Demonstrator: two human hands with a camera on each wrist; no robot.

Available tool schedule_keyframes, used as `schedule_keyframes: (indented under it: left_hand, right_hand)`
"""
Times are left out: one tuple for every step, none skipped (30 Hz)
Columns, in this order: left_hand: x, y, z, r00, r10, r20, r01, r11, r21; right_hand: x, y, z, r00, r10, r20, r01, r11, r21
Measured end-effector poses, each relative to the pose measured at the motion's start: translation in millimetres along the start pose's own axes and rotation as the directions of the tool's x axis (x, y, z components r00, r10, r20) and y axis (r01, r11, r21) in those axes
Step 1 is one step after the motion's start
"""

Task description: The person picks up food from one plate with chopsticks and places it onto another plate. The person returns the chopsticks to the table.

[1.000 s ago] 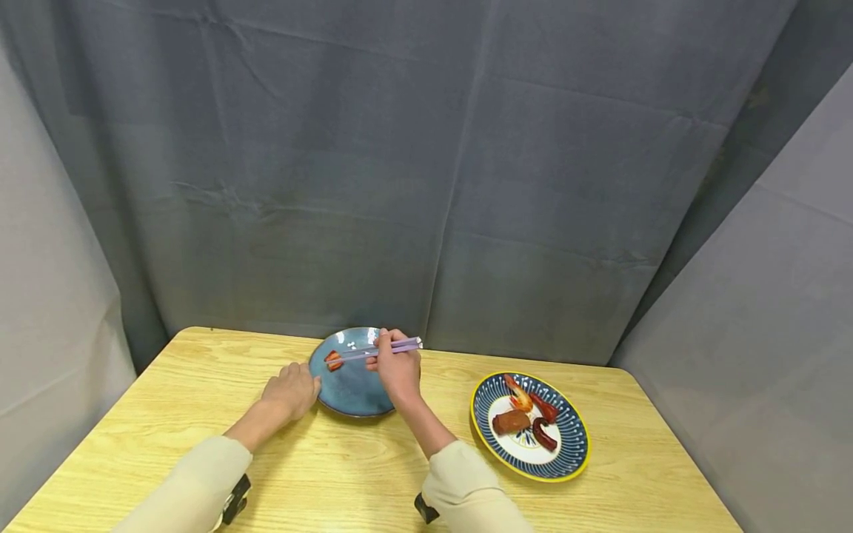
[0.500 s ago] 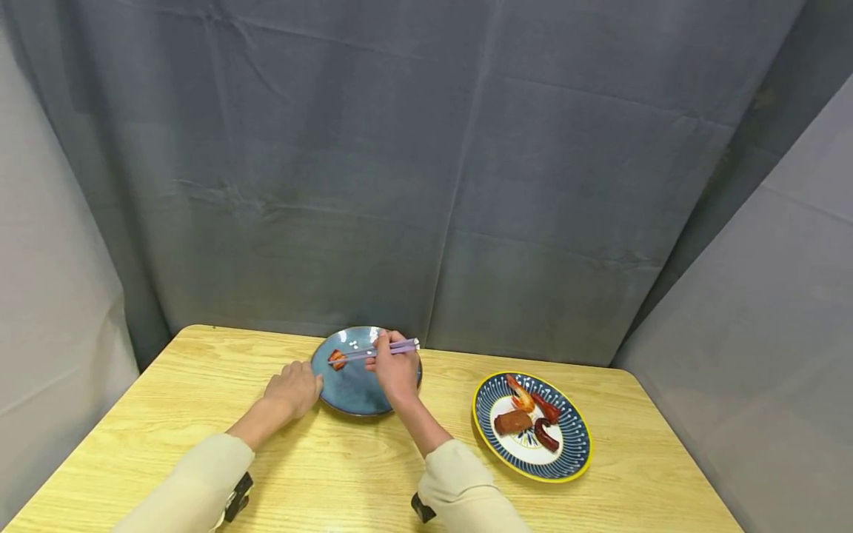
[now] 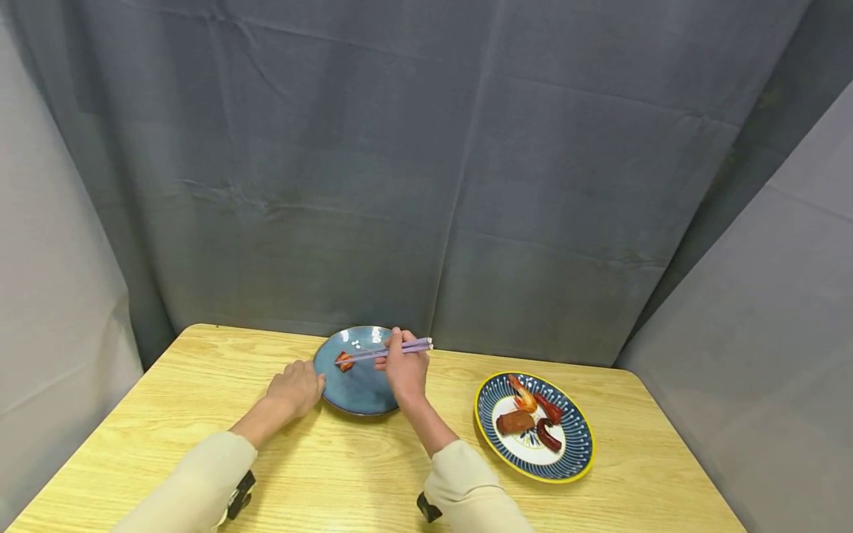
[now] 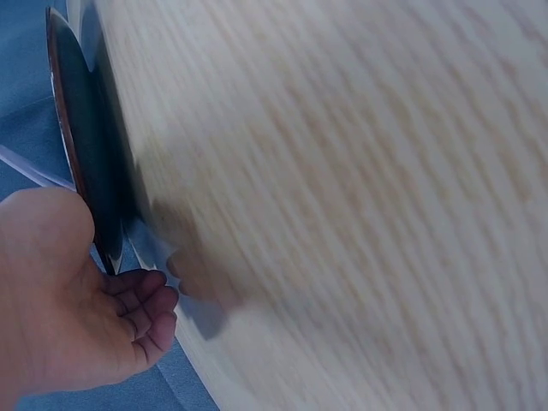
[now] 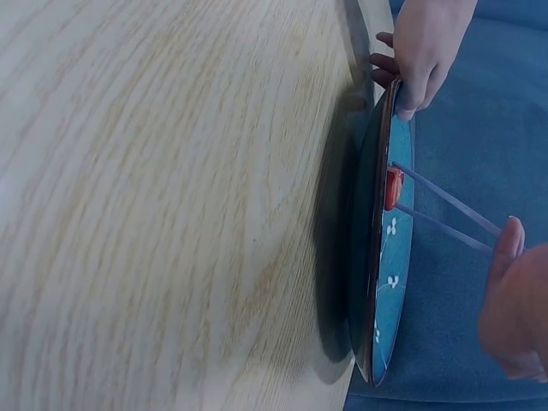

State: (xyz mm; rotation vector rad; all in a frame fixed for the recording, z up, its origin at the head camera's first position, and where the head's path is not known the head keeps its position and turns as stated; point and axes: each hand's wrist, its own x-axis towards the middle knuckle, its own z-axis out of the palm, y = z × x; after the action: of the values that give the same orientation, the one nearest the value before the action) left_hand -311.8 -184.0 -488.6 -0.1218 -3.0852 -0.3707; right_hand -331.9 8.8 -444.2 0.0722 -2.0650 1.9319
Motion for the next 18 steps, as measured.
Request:
schedule_keyframes:
  left_hand:
    - [0.1, 0.3, 0.0, 1.000, 0.000, 0.001, 0.000, 1.000, 0.001]
    - [0.2, 0.5, 0.0, 1.000, -0.001, 0.004, 0.001, 1.000, 0.003]
    - [0.4, 0.6, -0.1, 1.000, -0.002, 0.007, 0.002, 1.000, 0.006]
    - [0.5, 0.7, -0.1, 1.000, -0.002, 0.011, 0.002, 1.000, 0.007]
    - [0.7, 0.7, -0.1, 1.000, -0.002, 0.014, 0.002, 1.000, 0.009]
    - [0.9, 0.7, 0.0, 1.000, -0.002, 0.016, 0.002, 1.000, 0.010]
    - [1.2, 0.6, 0.1, 1.000, -0.002, 0.014, 0.002, 1.000, 0.009]
    - [1.4, 0.5, 0.1, 1.000, -0.002, 0.013, 0.002, 1.000, 0.009]
    - [1.4, 0.5, 0.1, 1.000, -0.002, 0.012, 0.002, 1.000, 0.010]
    - [1.6, 0.4, 0.2, 1.000, -0.001, 0.010, 0.001, 1.000, 0.010]
    - [1.6, 0.4, 0.2, 1.000, 0.000, 0.007, 0.000, 1.000, 0.011]
    - [1.4, 0.4, 0.1, 1.000, 0.000, 0.005, 0.000, 1.000, 0.011]
    - [1.2, 0.4, 0.1, 1.000, 0.000, 0.002, 0.000, 1.000, 0.010]
    - [0.9, 0.5, -0.1, 1.000, 0.001, 0.001, -0.001, 1.000, 0.010]
    - [0.7, 0.6, -0.1, 1.000, 0.001, 0.001, -0.001, 1.000, 0.009]
    - [0.6, 0.7, -0.3, 1.000, 0.001, -0.001, -0.001, 1.000, 0.006]
    - [0.1, 1.0, -0.6, 1.000, 0.001, -0.001, -0.001, 1.000, 0.004]
    - [-0.2, 1.1, -0.8, 1.000, 0.001, 0.000, -0.001, 1.000, 0.002]
  right_hand:
    - [0.0, 0, -1, 1.000, 0.004, -0.002, -0.004, 1.000, -0.011]
    - [0.0, -1, -3, 1.000, 0.010, -0.003, -0.010, 1.000, -0.015]
    - [0.0, -1, -4, 1.000, 0.015, -0.005, -0.015, 1.000, -0.020]
    - [0.0, -1, -5, 1.000, 0.019, -0.007, -0.019, 1.000, -0.020]
    - [0.0, -1, -7, 1.000, 0.023, -0.009, -0.024, 0.999, -0.026]
    - [0.0, -1, -8, 1.000, 0.028, -0.012, -0.028, 0.999, -0.028]
    - [0.2, -1, -10, 0.999, 0.029, -0.014, -0.029, 0.999, -0.030]
    - [0.4, -1, -11, 0.999, 0.030, -0.017, -0.031, 0.999, -0.029]
    - [0.7, 0, -12, 0.999, 0.032, -0.019, -0.032, 0.999, -0.027]
    - [1.2, 0, -13, 0.999, 0.031, -0.021, -0.032, 0.999, -0.027]
    - [1.7, 0, -15, 0.999, 0.031, -0.023, -0.032, 0.999, -0.033]
    - [2.2, 1, -16, 0.999, 0.032, -0.025, -0.032, 0.999, -0.034]
    - [2.4, 1, -18, 0.999, 0.030, -0.028, -0.031, 0.999, -0.036]
    - [2.6, 1, -20, 0.999, 0.033, -0.030, -0.034, 0.999, -0.038]
    - [2.8, 0, -21, 0.999, 0.035, -0.032, -0.037, 0.999, -0.037]
    - [3.0, -1, -23, 0.999, 0.036, -0.034, -0.037, 0.999, -0.038]
    - [2.9, -2, -25, 0.999, 0.039, -0.037, -0.040, 0.998, -0.038]
    - [3.0, -3, -26, 0.998, 0.040, -0.040, -0.042, 0.999, -0.033]
